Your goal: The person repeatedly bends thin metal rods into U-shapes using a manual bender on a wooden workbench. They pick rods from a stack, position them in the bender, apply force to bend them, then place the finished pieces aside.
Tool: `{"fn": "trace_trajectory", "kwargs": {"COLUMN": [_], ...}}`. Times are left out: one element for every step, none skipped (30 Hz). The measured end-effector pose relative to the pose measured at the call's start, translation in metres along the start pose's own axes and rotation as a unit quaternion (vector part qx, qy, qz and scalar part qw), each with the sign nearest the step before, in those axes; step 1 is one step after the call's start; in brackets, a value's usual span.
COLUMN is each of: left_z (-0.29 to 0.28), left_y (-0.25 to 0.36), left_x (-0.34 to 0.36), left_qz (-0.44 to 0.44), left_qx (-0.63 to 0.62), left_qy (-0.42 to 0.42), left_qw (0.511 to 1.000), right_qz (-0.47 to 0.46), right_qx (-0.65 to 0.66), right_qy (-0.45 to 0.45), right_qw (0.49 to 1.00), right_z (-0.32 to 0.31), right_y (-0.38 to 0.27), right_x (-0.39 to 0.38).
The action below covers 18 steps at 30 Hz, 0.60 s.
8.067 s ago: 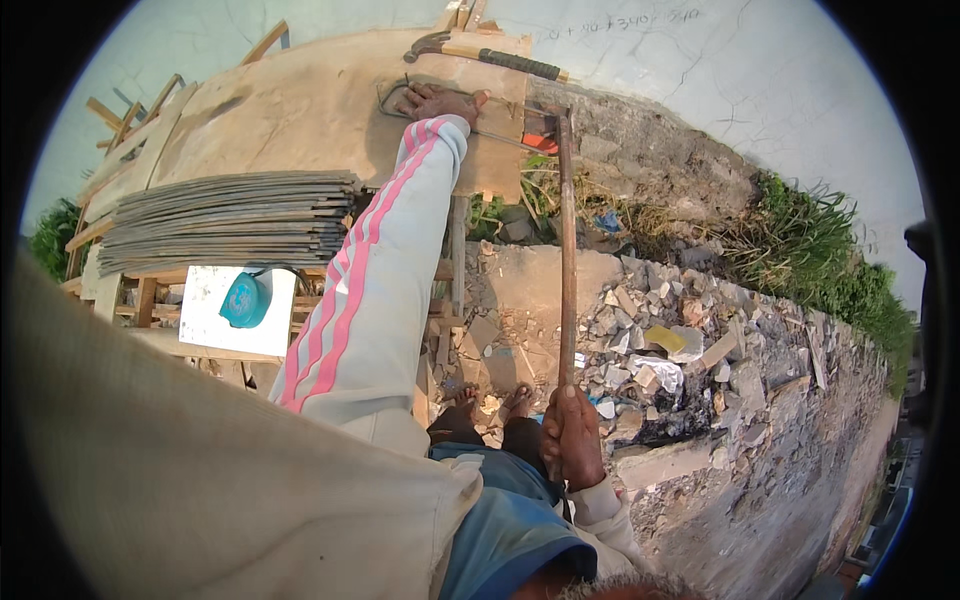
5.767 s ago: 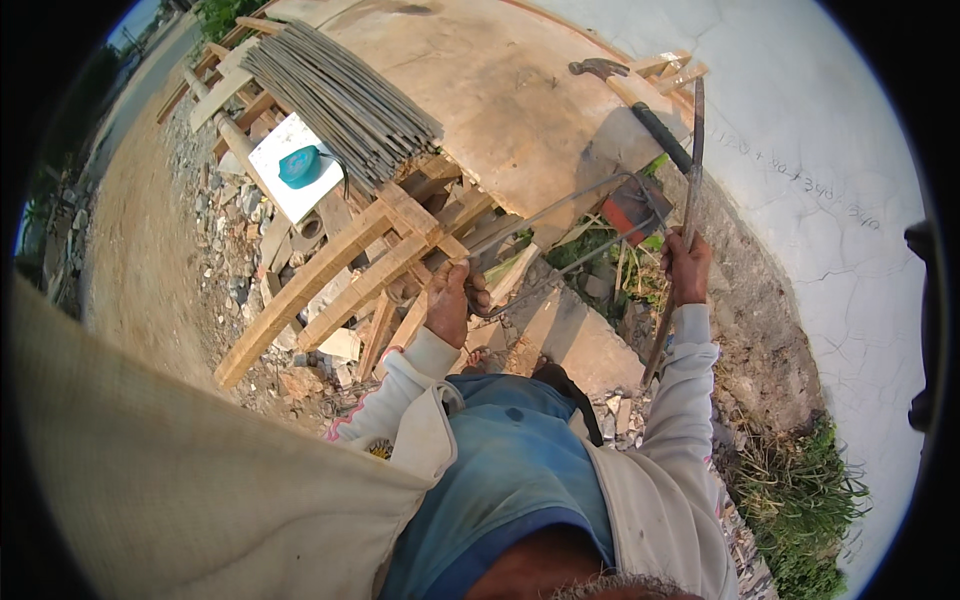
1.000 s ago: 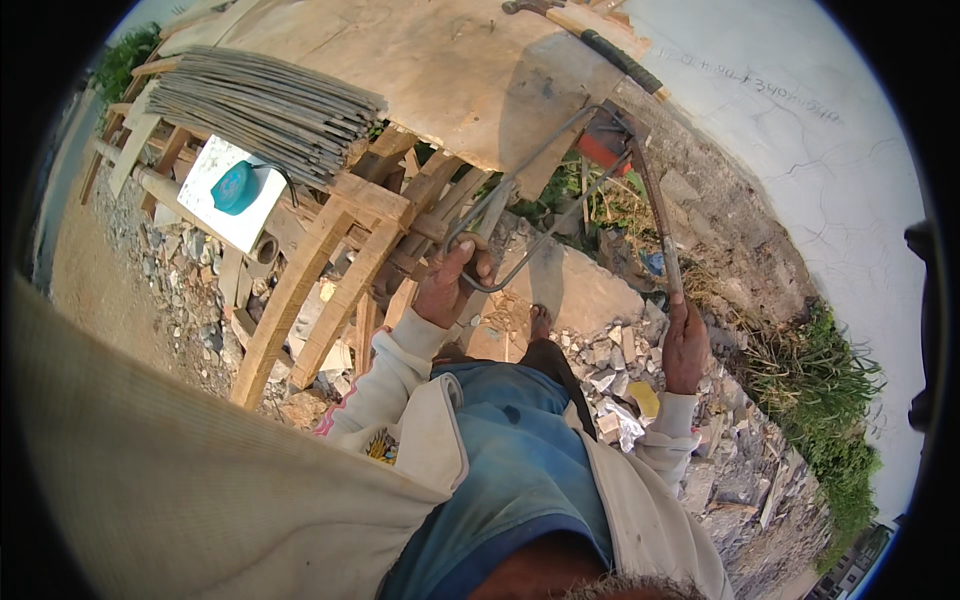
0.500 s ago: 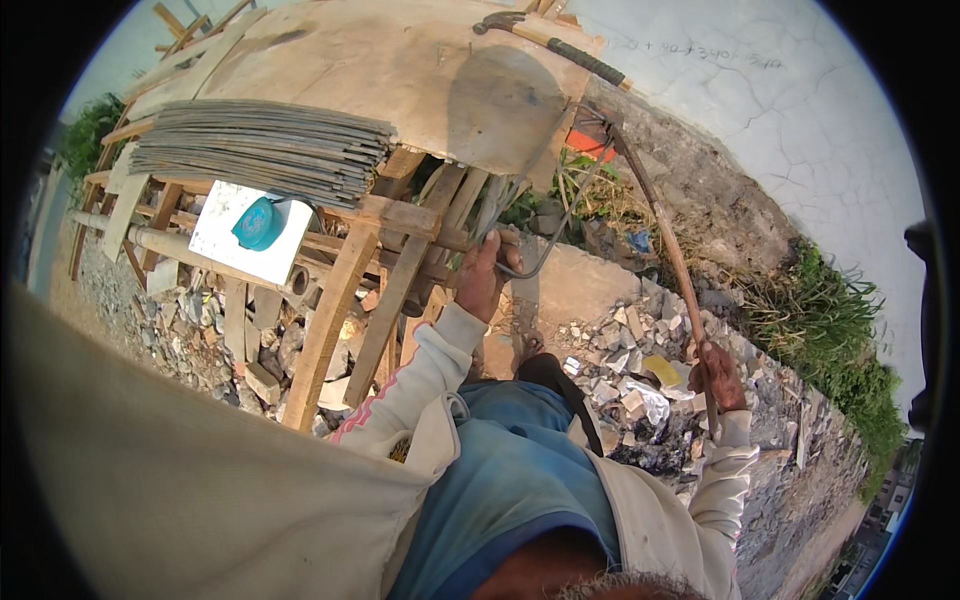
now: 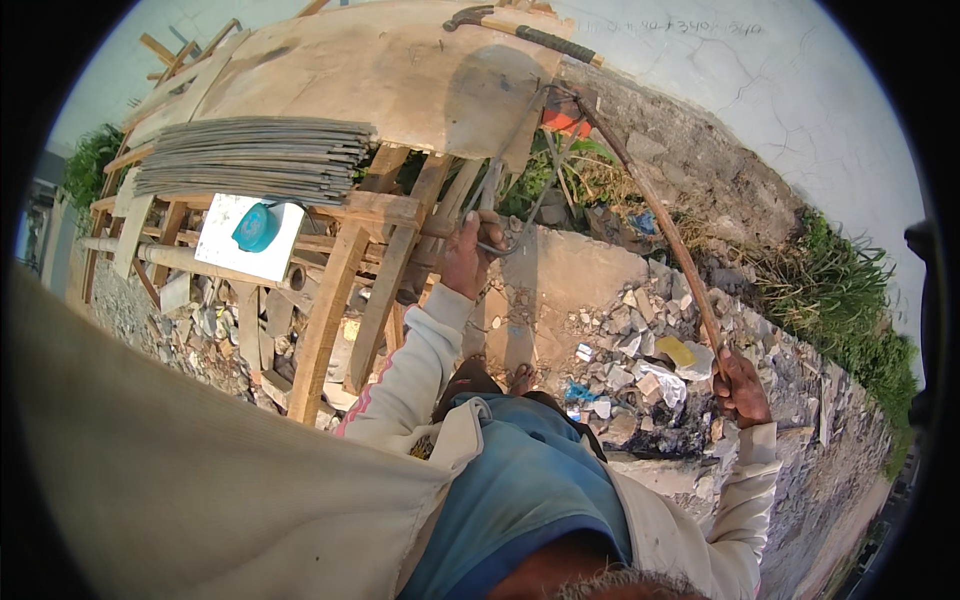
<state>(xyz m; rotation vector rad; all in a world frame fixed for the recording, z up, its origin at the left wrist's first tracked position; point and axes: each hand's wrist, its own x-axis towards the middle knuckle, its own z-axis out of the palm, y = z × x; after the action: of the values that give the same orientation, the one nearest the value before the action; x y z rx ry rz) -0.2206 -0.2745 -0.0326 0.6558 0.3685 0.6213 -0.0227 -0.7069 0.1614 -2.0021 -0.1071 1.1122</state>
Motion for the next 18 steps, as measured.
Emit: {"fn": "trace_trajectory", "kwargs": {"left_z": [-0.001, -0.001, -0.001, -0.002, -0.002, -0.002, -0.003, -0.003, -0.004, -0.003, -0.003, -0.003, -0.003, -0.002, -0.002, -0.002, -0.002, -0.003], "left_y": [0.000, 0.000, 0.001, 0.001, 0.002, 0.004, 0.005, 0.006, 0.006, 0.006, 0.006, 0.006, 0.005, 0.005, 0.003, 0.003, 0.003, 0.002], "left_x": [0.000, 0.000, 0.000, 0.000, 0.001, 0.001, 0.001, 0.001, 0.000, 0.000, -0.001, -0.001, -0.001, 0.001, 0.001, 0.002, 0.002, 0.002], "left_qz": [-0.002, 0.002, -0.005, -0.011, -0.019, -0.023, -0.026, -0.029, -0.034, -0.037, -0.035, -0.037, -0.037, -0.035, -0.035, -0.033, -0.031, -0.030], "left_qx": [-0.002, -0.003, 0.002, 0.008, 0.016, 0.017, 0.015, 0.013, 0.017, 0.020, 0.019, 0.018, 0.014, 0.007, 0.003, 0.000, -0.002, 0.001], "left_qy": [0.001, -0.001, 0.005, 0.006, 0.004, -0.003, -0.012, -0.019, -0.017, -0.015, -0.022, -0.015, -0.021, -0.027, -0.023, -0.018, -0.010, -0.011], "left_qw": [1.000, 1.000, 1.000, 1.000, 1.000, 1.000, 0.999, 0.999, 0.999, 0.999, 0.999, 0.999, 0.999, 0.999, 0.999, 0.999, 0.999, 0.999], "right_qz": [-0.009, -0.016, -0.027, -0.023, -0.011, 0.004, 0.000, -0.001, -0.001, 0.001, -0.010, -0.017, -0.023, -0.020, -0.015, 0.013, 0.000, -0.008], "right_qx": [0.000, -0.001, 0.002, 0.023, 0.041, 0.058, 0.073, 0.101, 0.118, 0.132, 0.129, 0.127, 0.125, 0.124, 0.122, 0.111, 0.106, 0.120], "right_qy": [-0.001, -0.001, 0.000, -0.002, 0.007, 0.017, 0.019, 0.005, 0.011, 0.020, 0.019, 0.019, 0.017, 0.024, 0.024, 0.050, 0.053, 0.053], "right_qw": [1.000, 1.000, 1.000, 0.999, 0.999, 0.998, 0.997, 0.995, 0.993, 0.991, 0.991, 0.992, 0.992, 0.992, 0.992, 0.993, 0.993, 0.991], "right_z": [0.008, 0.017, 0.026, 0.035, 0.048, 0.062, 0.077, 0.093, 0.107, 0.119, 0.124, 0.130, 0.135, 0.138, 0.141, 0.145, 0.152, 0.167], "right_y": [0.003, 0.006, 0.008, 0.009, 0.013, 0.018, 0.021, 0.024, 0.028, 0.029, 0.026, 0.025, 0.023, 0.020, 0.016, 0.012, 0.010, 0.011], "right_x": [0.001, 0.002, 0.002, -0.001, -0.004, -0.009, -0.014, -0.016, -0.020, -0.022, -0.022, -0.023, -0.025, -0.027, -0.029, -0.031, -0.034, -0.035]}}
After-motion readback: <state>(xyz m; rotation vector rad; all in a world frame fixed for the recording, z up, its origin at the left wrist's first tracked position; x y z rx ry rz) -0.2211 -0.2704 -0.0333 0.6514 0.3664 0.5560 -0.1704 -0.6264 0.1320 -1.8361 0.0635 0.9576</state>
